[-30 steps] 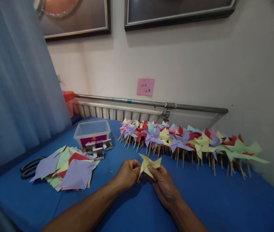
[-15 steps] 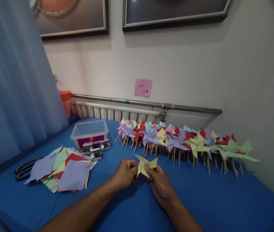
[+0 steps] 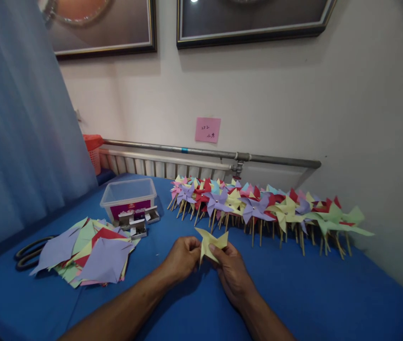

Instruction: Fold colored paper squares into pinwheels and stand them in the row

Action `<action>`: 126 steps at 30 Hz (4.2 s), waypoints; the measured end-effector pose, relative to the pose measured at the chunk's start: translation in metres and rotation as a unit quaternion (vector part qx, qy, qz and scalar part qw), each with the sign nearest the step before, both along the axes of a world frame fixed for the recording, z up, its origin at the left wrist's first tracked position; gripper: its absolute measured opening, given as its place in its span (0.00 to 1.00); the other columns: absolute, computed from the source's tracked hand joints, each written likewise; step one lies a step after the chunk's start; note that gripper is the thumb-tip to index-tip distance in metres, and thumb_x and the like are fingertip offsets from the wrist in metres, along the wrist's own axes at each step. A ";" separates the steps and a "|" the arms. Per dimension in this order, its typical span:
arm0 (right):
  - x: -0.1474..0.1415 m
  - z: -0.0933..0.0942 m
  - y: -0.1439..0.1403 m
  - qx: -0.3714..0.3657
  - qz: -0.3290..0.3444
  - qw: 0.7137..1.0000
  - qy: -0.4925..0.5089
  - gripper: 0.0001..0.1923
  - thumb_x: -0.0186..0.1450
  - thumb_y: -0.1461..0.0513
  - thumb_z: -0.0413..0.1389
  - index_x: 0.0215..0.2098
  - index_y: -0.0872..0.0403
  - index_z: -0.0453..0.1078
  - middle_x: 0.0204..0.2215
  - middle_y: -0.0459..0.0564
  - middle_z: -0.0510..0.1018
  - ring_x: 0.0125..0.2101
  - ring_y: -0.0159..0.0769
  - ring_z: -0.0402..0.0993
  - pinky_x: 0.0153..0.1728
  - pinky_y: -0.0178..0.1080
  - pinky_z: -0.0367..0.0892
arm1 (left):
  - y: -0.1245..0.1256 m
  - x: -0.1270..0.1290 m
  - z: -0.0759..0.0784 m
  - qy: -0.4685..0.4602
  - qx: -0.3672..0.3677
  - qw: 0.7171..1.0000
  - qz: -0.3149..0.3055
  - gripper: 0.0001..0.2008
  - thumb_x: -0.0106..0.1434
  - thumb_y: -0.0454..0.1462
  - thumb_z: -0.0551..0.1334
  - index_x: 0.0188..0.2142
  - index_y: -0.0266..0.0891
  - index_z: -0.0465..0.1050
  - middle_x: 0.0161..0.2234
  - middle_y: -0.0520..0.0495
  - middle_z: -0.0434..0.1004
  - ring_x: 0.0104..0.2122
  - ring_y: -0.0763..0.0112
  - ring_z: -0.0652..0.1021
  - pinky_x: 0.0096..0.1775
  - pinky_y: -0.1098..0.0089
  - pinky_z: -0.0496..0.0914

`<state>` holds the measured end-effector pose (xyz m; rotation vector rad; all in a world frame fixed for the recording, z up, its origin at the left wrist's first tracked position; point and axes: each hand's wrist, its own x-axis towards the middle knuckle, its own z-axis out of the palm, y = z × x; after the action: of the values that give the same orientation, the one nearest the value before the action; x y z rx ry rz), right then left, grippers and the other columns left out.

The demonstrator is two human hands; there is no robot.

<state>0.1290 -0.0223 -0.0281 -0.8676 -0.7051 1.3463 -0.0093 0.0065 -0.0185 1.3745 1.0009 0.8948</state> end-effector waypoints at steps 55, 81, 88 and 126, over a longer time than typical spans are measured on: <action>-0.004 -0.002 -0.009 0.066 0.003 0.925 -0.374 0.08 0.60 0.56 0.59 0.27 0.52 0.73 0.20 0.42 0.73 0.23 0.32 0.64 0.26 0.35 0.56 | 0.008 -0.007 0.007 -0.084 0.015 0.995 0.055 0.19 0.45 0.48 0.72 0.24 0.36 0.70 0.15 0.54 0.68 0.15 0.78 0.65 0.22 0.73 0.57; -0.011 -0.002 -0.013 0.020 -0.068 0.865 -0.496 0.06 0.60 0.64 0.56 0.26 0.52 0.73 0.20 0.42 0.76 0.22 0.31 0.67 0.25 0.34 0.54 | 0.012 -0.006 -0.013 -0.024 0.009 0.999 0.037 0.21 0.45 0.51 0.71 0.20 0.38 0.68 0.15 0.55 0.66 0.16 0.77 0.62 0.23 0.73 0.54; -0.006 0.003 -0.014 0.007 -0.086 0.864 -0.496 0.07 0.61 0.61 0.55 0.26 0.51 0.72 0.23 0.45 0.78 0.25 0.35 0.71 0.27 0.35 0.57 | 0.006 0.001 -0.011 0.006 0.015 0.999 0.050 0.20 0.46 0.52 0.68 0.21 0.39 0.69 0.14 0.56 0.63 0.16 0.77 0.60 0.22 0.73 0.52; -0.033 -0.005 0.013 0.105 -0.097 0.838 -0.527 0.11 0.67 0.62 0.51 0.30 0.51 0.73 0.27 0.48 0.82 0.28 0.36 0.77 0.30 0.35 0.60 | 0.021 -0.006 -0.019 -0.003 0.078 0.976 0.202 0.11 0.49 0.44 0.63 0.22 0.38 0.71 0.19 0.53 0.69 0.22 0.73 0.67 0.26 0.72 0.61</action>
<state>0.0956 -0.0095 -0.0329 -1.4518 -1.5243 0.4885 -0.0153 0.0270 -0.0374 1.3165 1.2521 1.3022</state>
